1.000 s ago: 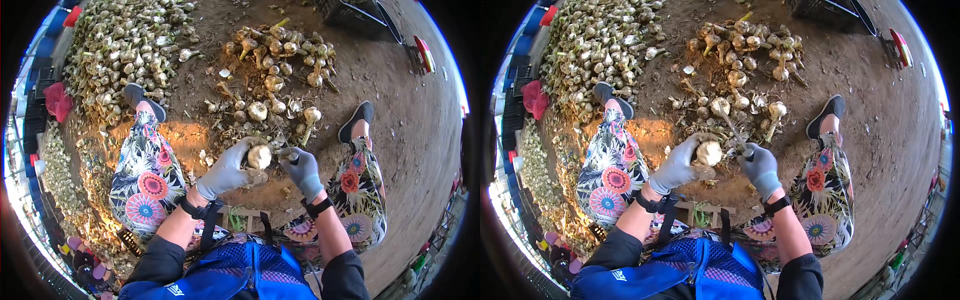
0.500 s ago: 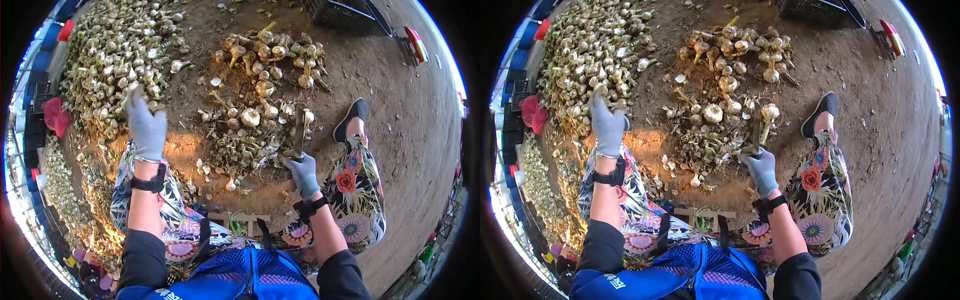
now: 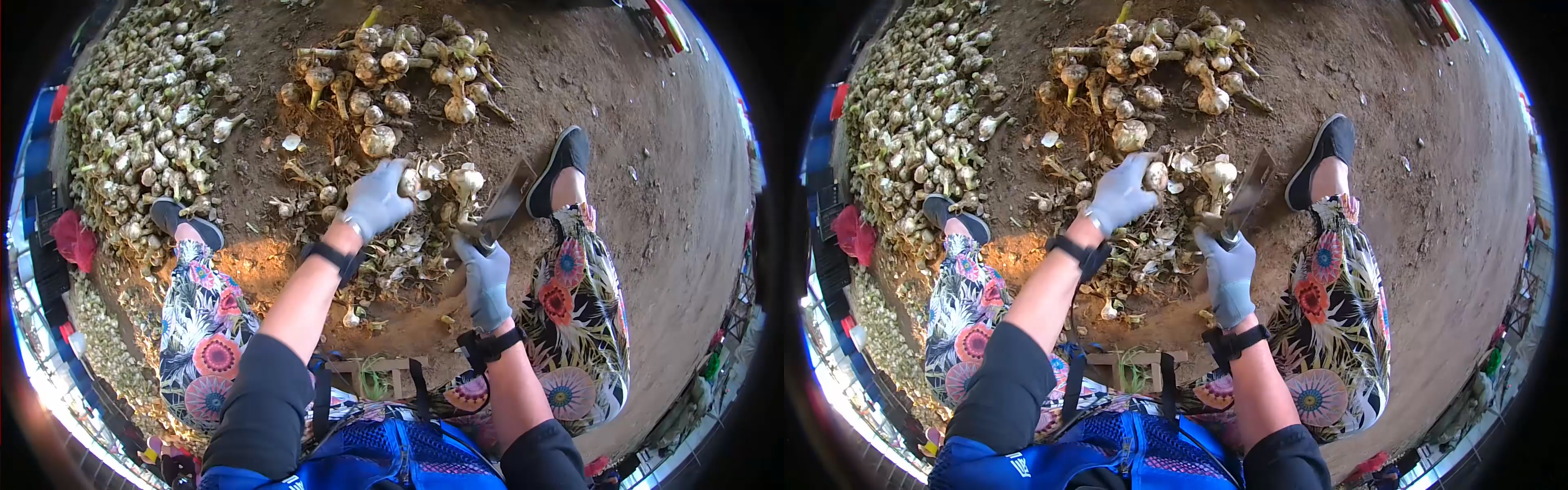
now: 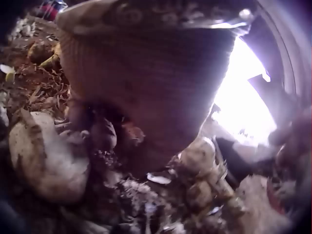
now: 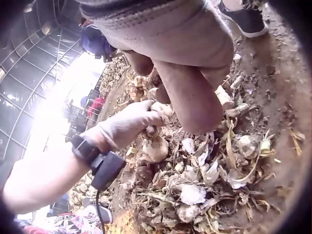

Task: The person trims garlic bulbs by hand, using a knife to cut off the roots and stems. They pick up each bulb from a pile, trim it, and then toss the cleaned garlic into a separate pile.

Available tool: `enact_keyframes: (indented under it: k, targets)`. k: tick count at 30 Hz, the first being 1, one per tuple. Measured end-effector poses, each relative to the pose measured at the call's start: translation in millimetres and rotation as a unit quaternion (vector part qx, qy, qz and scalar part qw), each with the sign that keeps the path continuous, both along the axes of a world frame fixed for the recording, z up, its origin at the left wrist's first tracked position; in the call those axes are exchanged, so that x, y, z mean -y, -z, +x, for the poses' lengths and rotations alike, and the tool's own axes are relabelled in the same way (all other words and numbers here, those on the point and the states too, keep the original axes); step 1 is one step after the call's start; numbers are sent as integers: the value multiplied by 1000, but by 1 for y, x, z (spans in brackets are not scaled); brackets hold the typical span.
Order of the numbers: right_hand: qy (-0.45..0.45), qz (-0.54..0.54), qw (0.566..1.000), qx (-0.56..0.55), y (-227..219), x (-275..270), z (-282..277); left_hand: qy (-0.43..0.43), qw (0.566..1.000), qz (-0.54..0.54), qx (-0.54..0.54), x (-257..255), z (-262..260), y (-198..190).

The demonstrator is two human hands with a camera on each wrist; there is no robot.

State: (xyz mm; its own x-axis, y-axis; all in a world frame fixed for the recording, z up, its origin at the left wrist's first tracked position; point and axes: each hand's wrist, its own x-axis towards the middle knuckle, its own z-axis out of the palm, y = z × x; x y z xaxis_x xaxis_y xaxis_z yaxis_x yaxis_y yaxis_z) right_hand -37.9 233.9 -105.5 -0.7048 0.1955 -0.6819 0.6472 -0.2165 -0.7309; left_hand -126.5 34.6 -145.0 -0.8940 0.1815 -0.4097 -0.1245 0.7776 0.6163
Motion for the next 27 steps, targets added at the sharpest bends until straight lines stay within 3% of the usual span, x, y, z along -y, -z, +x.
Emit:
enact_keyframes:
  k: [3, 5, 6, 9, 10, 11, 12, 13, 14, 15, 17, 23, 24, 25, 26, 27]
  targets:
    - [-10, -24, 999, -42, -8, 13, -6, -110, 951, 268, 106, 3, 41, -42]
    - [-72, -78, 991, -84, -17, 26, -4, -119, 916, 378, 62, -2, 74, -51]
    - [-95, -88, 988, -82, -20, 30, -1, -129, 936, 321, 69, 5, 85, -66]
    - [-153, -69, 982, -89, -37, 33, 9, -159, 924, 345, 31, 13, 104, -83]
    - [-202, 24, 974, -99, -39, 33, 13, -160, 924, 346, 27, 16, 109, -81]
    - [-204, 23, 973, -102, -45, 32, 18, -179, 926, 331, 39, 19, 116, -74]
    - [-328, 210, 897, -209, -56, 32, 21, -198, 926, 317, 52, 21, 120, -71]
    - [-428, 385, 761, -301, -67, 33, 22, -198, 926, 317, 49, 23, 128, -70]
    - [-499, 417, 713, -261, -78, 36, 22, -207, 901, 379, 32, 24, 138, -68]
    - [-499, 418, 713, -262, -83, 38, 23, -215, 872, 440, 15, 26, 145, -70]
    - [-541, 434, 670, -265, -89, 42, 26, -205, 892, 401, 39, 34, 154, -72]
    - [-499, 429, 706, -263, -69, 40, 35, -212, 857, 469, 19, 43, 156, -89]
    - [-484, 433, 719, -247, -62, 38, 35, -173, 908, 378, 48, 44, 148, -101]
    - [-454, 455, 747, -170, -48, 31, 33, -131, 947, 283, 75, 45, 140, -116]
    - [-450, 474, 748, -114, -37, 20, 26, -194, 901, 378, 90, 36, 140, -133]
    - [-446, 490, 747, -55, -33, 15, 21, -194, 902, 375, 94, 38, 139, -132]
